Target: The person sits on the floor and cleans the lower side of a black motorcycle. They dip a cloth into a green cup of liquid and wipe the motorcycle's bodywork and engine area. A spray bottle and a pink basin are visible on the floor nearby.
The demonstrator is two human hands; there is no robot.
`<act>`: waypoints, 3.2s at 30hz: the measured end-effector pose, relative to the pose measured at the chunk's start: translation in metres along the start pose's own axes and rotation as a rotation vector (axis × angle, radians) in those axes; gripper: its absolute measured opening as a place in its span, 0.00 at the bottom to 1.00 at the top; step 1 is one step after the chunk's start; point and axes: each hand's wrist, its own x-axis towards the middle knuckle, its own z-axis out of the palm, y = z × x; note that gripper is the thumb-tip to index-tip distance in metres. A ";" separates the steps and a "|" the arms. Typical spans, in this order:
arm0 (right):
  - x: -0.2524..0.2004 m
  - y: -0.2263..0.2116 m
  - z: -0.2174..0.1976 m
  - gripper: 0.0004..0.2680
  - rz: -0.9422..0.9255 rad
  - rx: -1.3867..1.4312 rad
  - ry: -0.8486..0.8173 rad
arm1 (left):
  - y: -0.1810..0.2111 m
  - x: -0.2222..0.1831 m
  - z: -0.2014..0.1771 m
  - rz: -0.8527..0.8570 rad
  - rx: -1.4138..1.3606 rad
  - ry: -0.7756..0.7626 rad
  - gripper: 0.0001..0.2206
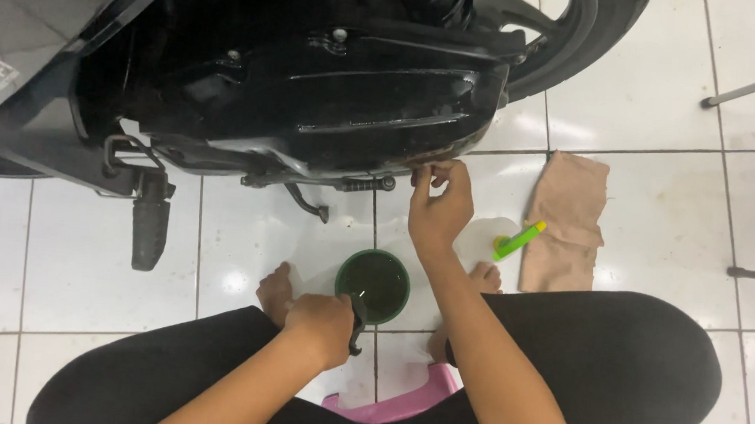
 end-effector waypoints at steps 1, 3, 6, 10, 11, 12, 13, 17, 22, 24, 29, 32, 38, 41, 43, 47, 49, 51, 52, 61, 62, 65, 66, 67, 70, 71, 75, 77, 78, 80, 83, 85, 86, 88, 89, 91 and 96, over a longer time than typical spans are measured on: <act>0.005 0.003 -0.002 0.02 -0.002 -0.002 0.001 | 0.002 0.001 -0.002 0.002 -0.001 0.002 0.20; 0.012 0.008 -0.003 0.03 0.366 0.058 0.025 | 0.003 0.003 -0.003 -0.019 -0.021 -0.015 0.24; 0.023 0.028 -0.004 0.05 0.441 0.256 -0.003 | 0.006 -0.003 -0.007 -0.031 -0.052 0.013 0.20; 0.012 0.001 -0.004 0.03 0.437 0.380 -0.027 | 0.007 -0.002 -0.009 -0.027 -0.026 -0.017 0.26; 0.009 -0.006 -0.004 0.01 0.315 0.317 -0.099 | 0.007 -0.002 -0.009 -0.024 -0.013 -0.006 0.29; 0.006 -0.013 -0.004 0.01 0.194 0.253 -0.170 | 0.008 -0.002 -0.008 -0.021 -0.001 0.005 0.31; 0.002 -0.011 -0.001 0.01 0.197 0.255 -0.169 | 0.008 -0.002 -0.008 -0.022 0.002 0.003 0.31; -0.002 0.004 0.009 0.05 -0.238 -0.086 -0.056 | 0.006 -0.005 -0.009 0.022 0.013 0.004 0.23; 0.010 0.009 0.000 0.04 0.057 -0.078 -0.066 | 0.000 -0.001 0.000 0.014 -0.057 0.026 0.22; 0.009 -0.003 -0.003 0.02 0.128 0.050 -0.075 | -0.001 0.006 0.008 -0.009 -0.009 0.024 0.17; 0.004 0.009 0.010 0.04 -0.487 -0.055 -0.071 | 0.003 -0.011 -0.007 0.004 0.000 0.012 0.25; 0.010 0.009 0.001 0.03 -0.660 -0.128 -0.032 | 0.006 -0.012 -0.004 0.017 -0.008 0.020 0.30; 0.026 0.030 -0.007 0.05 -0.659 -0.190 0.072 | 0.002 -0.019 0.009 0.034 -0.024 0.144 0.30; 0.026 0.019 -0.003 0.07 -0.670 -0.137 0.061 | 0.002 -0.024 0.013 0.054 0.002 0.252 0.26; 0.024 0.019 0.004 0.07 -0.680 -0.130 0.038 | 0.003 -0.023 0.016 0.048 -0.011 0.237 0.27; 0.024 0.032 0.012 0.07 -0.684 -0.154 0.017 | 0.003 -0.030 0.012 0.067 0.021 0.220 0.28; 0.023 0.025 0.008 0.07 -0.687 -0.167 0.007 | 0.003 -0.036 0.008 0.064 0.001 0.195 0.29; 0.023 0.011 0.001 0.08 -0.663 -0.162 0.038 | 0.005 -0.031 0.010 0.061 0.004 0.266 0.26; 0.025 0.022 0.001 0.08 -0.663 -0.161 0.040 | 0.004 -0.032 0.012 0.060 0.005 0.266 0.26; 0.014 0.043 0.012 0.05 -0.615 -0.075 -0.026 | 0.004 -0.023 0.012 0.032 0.066 0.089 0.29; 0.011 0.035 0.012 0.06 -0.687 -0.072 -0.047 | 0.004 -0.023 0.012 0.031 0.041 0.074 0.30; 0.013 0.018 0.010 0.07 -0.758 -0.110 0.011 | 0.003 -0.023 0.005 0.031 0.015 0.052 0.30; 0.014 0.013 0.008 0.06 -0.762 -0.149 0.079 | 0.003 -0.025 0.002 0.034 0.003 0.044 0.28; 0.016 0.017 0.005 0.06 -0.758 -0.152 0.085 | 0.003 -0.023 0.002 0.036 0.010 0.045 0.28; 0.021 0.025 -0.004 0.04 -0.404 -0.154 0.051 | 0.002 -0.022 0.001 0.033 0.020 0.047 0.33; 0.024 0.026 -0.006 0.03 -0.152 0.002 0.035 | 0.002 -0.022 0.000 0.034 0.022 0.026 0.33; 0.028 0.025 -0.009 0.02 0.252 0.319 -0.050 | 0.003 -0.010 0.009 0.026 0.003 0.064 0.18; 0.019 0.023 -0.005 0.03 0.164 0.325 -0.077 | 0.005 -0.008 0.006 0.026 0.009 0.055 0.18; 0.015 0.022 -0.004 0.05 0.069 0.331 -0.115 | 0.006 -0.008 0.004 0.021 0.004 0.050 0.17; 0.012 0.008 -0.005 0.03 -0.095 0.209 -0.124 | 0.008 -0.003 0.001 0.034 0.037 0.031 0.20; 0.008 0.012 0.002 0.05 -0.276 0.054 -0.114 | 0.008 -0.004 -0.005 0.028 0.022 0.013 0.21; 0.011 0.020 0.004 0.05 -0.297 0.020 -0.087 | 0.006 -0.004 -0.007 0.017 -0.023 0.015 0.19; 0.015 0.022 0.002 0.03 -0.229 0.079 -0.042 | 0.005 -0.002 -0.005 0.019 -0.028 0.021 0.20; 0.023 0.024 -0.003 0.03 -0.157 0.136 0.002 | 0.003 0.002 0.000 0.024 -0.031 0.023 0.21; 0.030 0.023 -0.006 0.01 0.080 0.214 -0.012 | 0.002 0.004 0.002 0.028 -0.020 0.020 0.22; 0.039 0.026 -0.010 0.03 0.321 0.291 -0.025 | 0.002 0.005 0.003 0.033 -0.004 0.014 0.23; 0.040 0.011 -0.018 0.04 0.393 0.400 -0.100 | 0.005 0.000 -0.005 0.019 -0.005 0.007 0.20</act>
